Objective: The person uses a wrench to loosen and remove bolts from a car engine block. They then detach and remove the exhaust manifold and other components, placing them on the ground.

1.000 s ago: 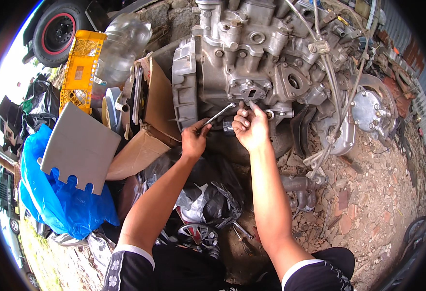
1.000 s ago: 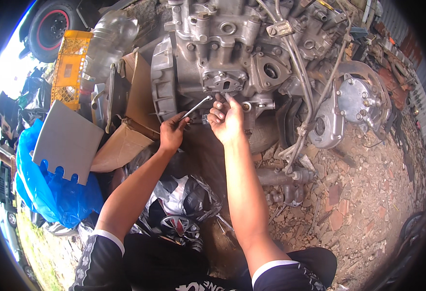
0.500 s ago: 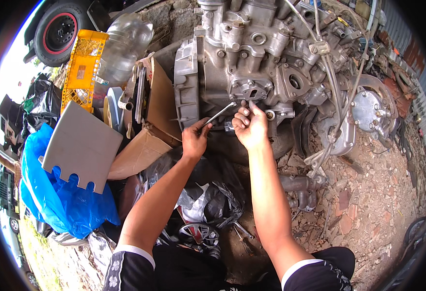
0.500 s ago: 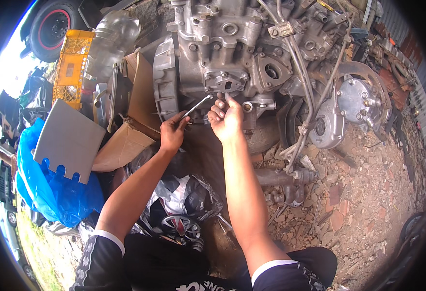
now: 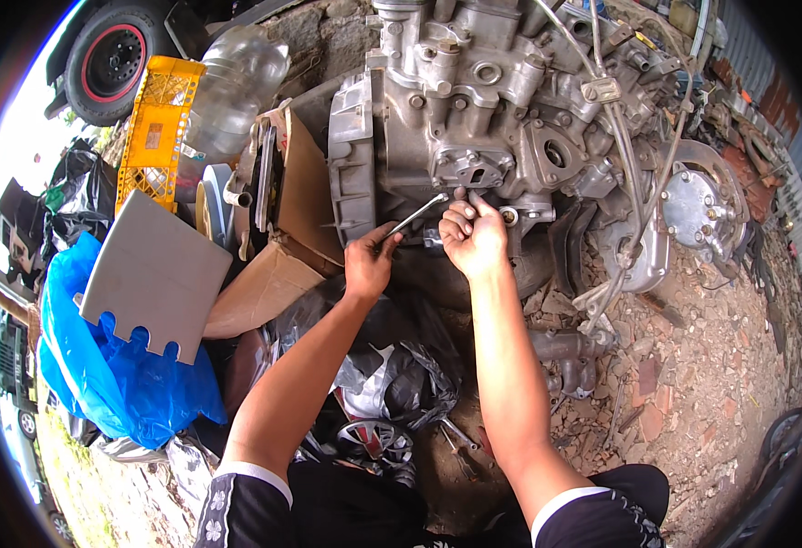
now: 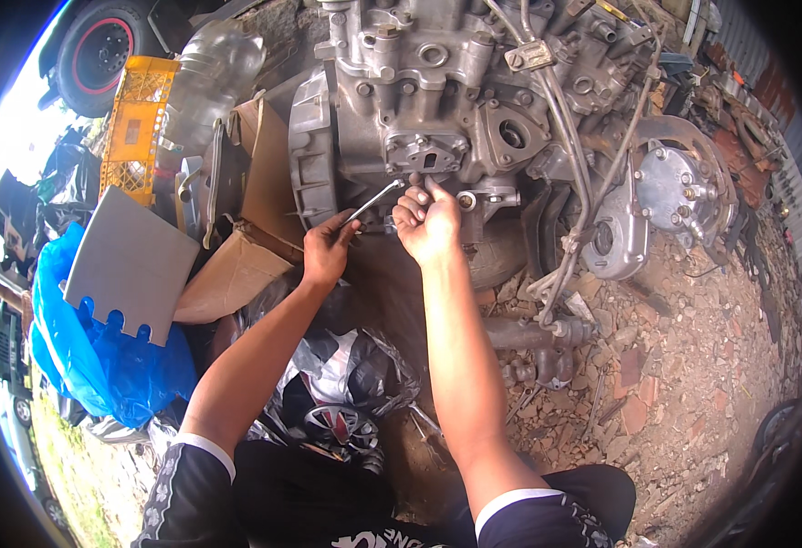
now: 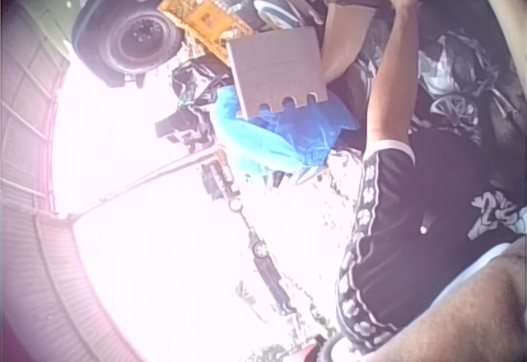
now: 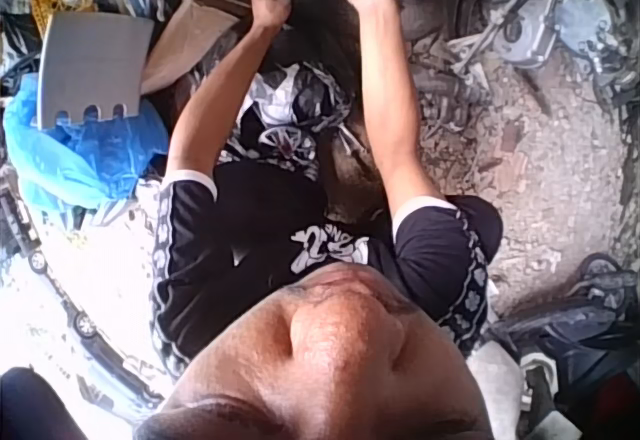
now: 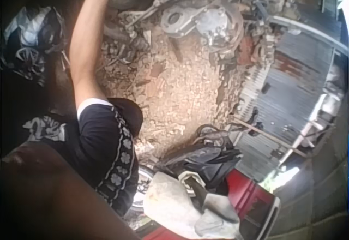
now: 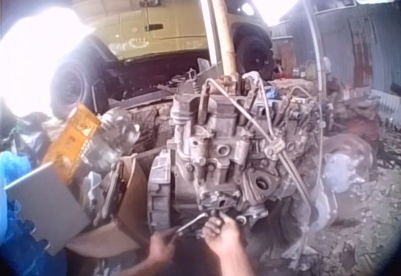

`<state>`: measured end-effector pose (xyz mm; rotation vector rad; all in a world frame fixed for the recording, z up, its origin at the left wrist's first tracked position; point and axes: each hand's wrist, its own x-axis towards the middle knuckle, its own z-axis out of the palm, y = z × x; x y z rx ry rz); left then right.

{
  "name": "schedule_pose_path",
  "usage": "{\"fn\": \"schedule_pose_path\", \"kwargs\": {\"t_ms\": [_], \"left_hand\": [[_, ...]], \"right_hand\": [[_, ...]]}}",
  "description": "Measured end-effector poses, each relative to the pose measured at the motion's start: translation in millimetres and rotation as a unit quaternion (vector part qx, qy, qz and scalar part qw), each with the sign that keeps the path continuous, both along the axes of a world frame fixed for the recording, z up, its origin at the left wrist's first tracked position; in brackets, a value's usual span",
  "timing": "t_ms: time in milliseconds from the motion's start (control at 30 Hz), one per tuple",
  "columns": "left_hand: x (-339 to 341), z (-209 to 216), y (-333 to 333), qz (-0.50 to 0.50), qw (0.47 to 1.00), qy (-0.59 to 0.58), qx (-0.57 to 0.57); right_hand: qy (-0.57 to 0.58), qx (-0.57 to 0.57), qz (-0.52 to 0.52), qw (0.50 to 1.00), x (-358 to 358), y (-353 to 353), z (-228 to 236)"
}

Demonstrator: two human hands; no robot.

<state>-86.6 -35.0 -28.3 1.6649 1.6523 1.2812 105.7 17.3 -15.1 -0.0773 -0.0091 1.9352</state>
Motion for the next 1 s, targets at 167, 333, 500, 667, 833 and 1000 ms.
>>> {"fn": "schedule_pose_path", "kwargs": {"t_ms": [167, 333, 500, 667, 833, 1000], "left_hand": [[-6, -6, 2, 0.004, 1.000, 0.015, 0.009], [-1, -1, 0, 0.003, 1.000, 0.010, -0.001], [1, 8, -2, 0.001, 0.999, -0.011, 0.042], [0, 31, -3, 0.017, 0.994, -0.016, 0.103], [9, 55, -5, -0.008, 0.991, -0.100, 0.091], [26, 61, -4, -0.058, 0.992, -0.057, 0.093]], "right_hand": [[-0.066, -0.033, -0.018, 0.997, -3, -11, 12], [-0.136, -0.026, -0.063, 0.988, -6, -9, 12], [-0.127, -0.004, -0.039, 0.991, -3, -9, 10], [-0.263, 0.018, -0.084, 0.961, -5, -27, 12], [-0.637, 0.246, -0.358, 0.637, -34, -51, -7], [-0.659, 0.247, -0.299, 0.645, -45, -63, -1]]}}
